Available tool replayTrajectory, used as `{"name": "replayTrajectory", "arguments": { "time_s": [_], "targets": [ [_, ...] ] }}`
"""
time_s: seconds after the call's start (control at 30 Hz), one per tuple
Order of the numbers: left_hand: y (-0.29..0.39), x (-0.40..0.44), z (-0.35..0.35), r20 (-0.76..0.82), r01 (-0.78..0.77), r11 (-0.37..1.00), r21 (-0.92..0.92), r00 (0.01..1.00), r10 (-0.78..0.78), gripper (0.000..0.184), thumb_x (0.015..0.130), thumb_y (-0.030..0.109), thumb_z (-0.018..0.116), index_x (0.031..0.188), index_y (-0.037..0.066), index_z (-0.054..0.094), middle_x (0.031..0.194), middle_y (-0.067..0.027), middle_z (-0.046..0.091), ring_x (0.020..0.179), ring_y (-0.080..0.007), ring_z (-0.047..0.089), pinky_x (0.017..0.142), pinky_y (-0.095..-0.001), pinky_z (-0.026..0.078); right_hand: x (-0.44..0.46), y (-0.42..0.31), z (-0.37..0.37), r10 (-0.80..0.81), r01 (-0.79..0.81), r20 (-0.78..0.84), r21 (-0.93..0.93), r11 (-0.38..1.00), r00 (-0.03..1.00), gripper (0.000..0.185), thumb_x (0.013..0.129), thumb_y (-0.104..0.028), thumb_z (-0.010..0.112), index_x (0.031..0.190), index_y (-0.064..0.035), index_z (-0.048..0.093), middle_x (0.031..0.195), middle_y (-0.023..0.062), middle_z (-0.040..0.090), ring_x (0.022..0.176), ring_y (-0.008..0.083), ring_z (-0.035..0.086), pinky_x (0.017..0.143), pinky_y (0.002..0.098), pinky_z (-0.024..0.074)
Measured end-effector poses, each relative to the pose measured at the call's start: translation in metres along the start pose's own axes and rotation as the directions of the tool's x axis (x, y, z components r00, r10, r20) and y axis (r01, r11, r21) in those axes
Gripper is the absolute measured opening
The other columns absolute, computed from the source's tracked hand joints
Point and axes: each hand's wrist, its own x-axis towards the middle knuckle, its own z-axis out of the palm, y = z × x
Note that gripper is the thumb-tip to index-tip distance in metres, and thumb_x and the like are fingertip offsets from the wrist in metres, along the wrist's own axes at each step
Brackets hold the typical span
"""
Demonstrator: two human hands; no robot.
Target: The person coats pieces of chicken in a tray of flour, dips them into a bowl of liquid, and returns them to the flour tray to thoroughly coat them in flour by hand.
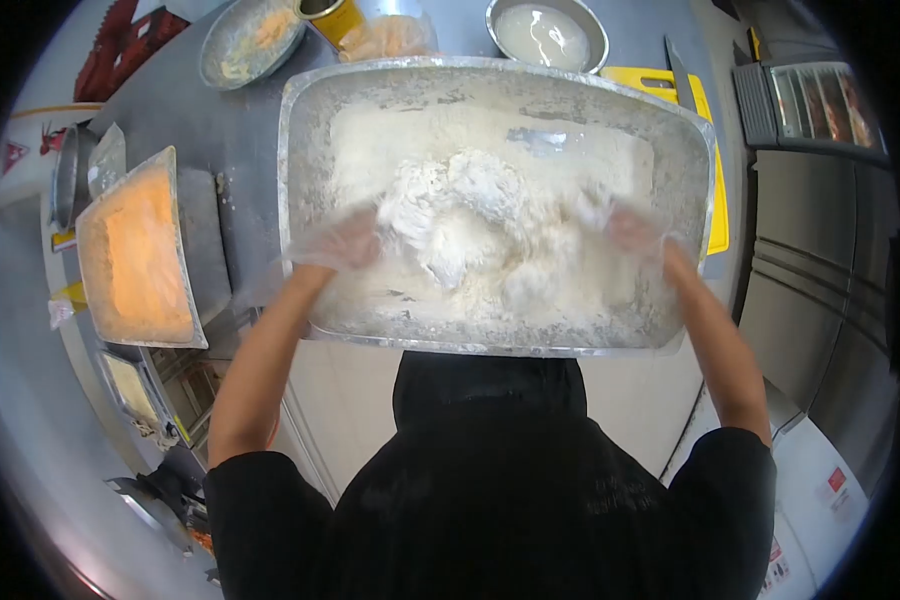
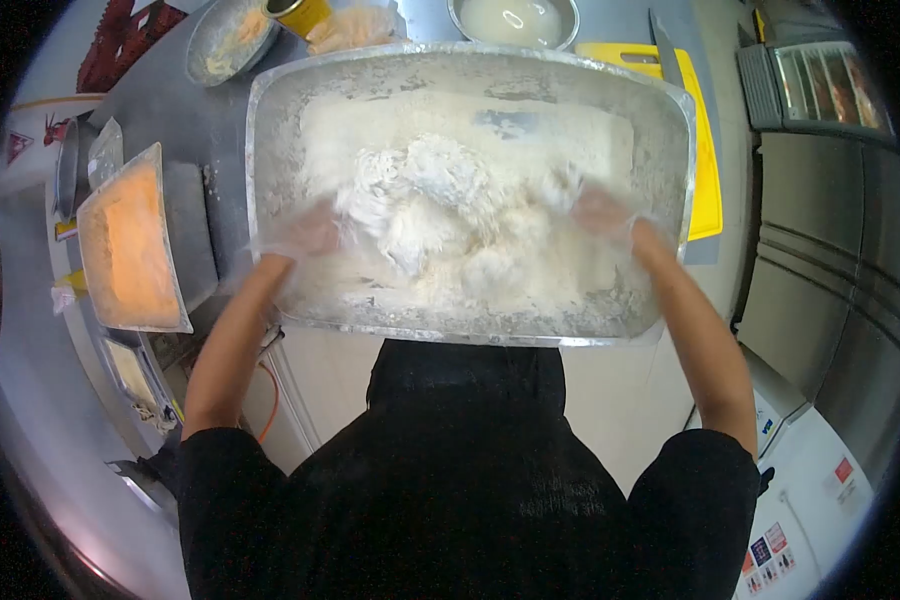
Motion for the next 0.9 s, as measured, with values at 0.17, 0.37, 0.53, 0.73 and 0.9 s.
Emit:
{"name": "replayTrajectory", "arguments": {
  "time_s": [0.17, 0.37, 0.53, 0.73, 0.9],
  "targets": [
    [0.025, 0.025, 0.022, -0.046, -0.261, 0.859, -0.440, 0.962, 0.269, 0.066, 0.094, 0.050, 0.044, 0.142, 0.006, 0.037, 0.133, -0.0197, 0.050, 0.130, -0.0319, 0.041, 0.109, -0.0386, 0.033, 0.006, -0.075, 0.038, 0.052, -0.044, 0.019, 0.848, 0.528, 0.998, 0.057, 0.094, -0.034, 0.053, 0.140, -0.0026, 0.041, 0.144, 0.0151, 0.041, 0.135, 0.0280, 0.035, 0.116, 0.0351, 0.0197],
    [0.071, 0.042, 0.009, -0.181, -0.159, 0.390, -0.907, 0.983, -0.019, 0.058, 0.089, 0.025, 0.063, 0.136, -0.001, 0.041, 0.130, -0.0141, 0.053, 0.121, -0.0219, 0.047, 0.102, -0.0344, 0.039, 0.062, -0.115, 0.017, -0.131, 0.239, -0.217, 0.951, 0.194, 0.967, 0.064, 0.086, -0.031, 0.065, 0.133, 0.0061, 0.042, 0.130, 0.0156, 0.051, 0.119, 0.0259, 0.048, 0.106, 0.0359, 0.0339],
    [0.098, 0.032, -0.020, -0.587, -0.586, 0.028, -0.810, 0.809, -0.021, 0.075, 0.078, 0.002, 0.073, 0.141, 0.002, 0.031, 0.135, -0.0096, 0.047, 0.123, -0.0201, 0.045, 0.103, -0.0317, 0.039, 0.059, -0.129, -0.035, 0.126, -0.012, -0.164, 0.565, 0.825, 0.978, 0.065, 0.082, -0.029, 0.068, 0.131, 0.0052, 0.043, 0.130, 0.0160, 0.053, 0.121, 0.0228, 0.049, 0.107, 0.0311, 0.0348],
    [0.087, -0.007, -0.062, -0.421, -0.379, 0.201, -0.903, 0.876, -0.238, 0.054, 0.094, 0.018, 0.058, 0.140, 0.003, 0.035, 0.133, -0.0079, 0.051, 0.125, -0.0198, 0.045, 0.103, -0.0374, 0.041, 0.036, -0.129, -0.047, 0.071, -0.034, -0.221, 0.168, 0.985, 0.973, 0.068, 0.067, -0.018, 0.077, 0.123, 0.0073, 0.047, 0.113, 0.0195, 0.062, 0.105, 0.0231, 0.059, 0.099, 0.0327, 0.0419],
    [-0.044, 0.074, 0.015, -0.111, -0.241, -0.243, -0.940, 0.886, -0.450, 0.048, 0.100, 0.036, 0.039, 0.130, 0.001, 0.047, 0.120, -0.0136, 0.056, 0.102, -0.0175, 0.056, 0.085, -0.0304, 0.049, 0.087, -0.032, -0.026, -0.124, 0.132, -0.444, -0.012, 0.991, 0.887, 0.068, 0.076, -0.021, 0.069, 0.132, 0.0037, 0.041, 0.129, 0.0181, 0.051, 0.121, 0.0266, 0.048, 0.108, 0.0361, 0.0326]
  ]
}}
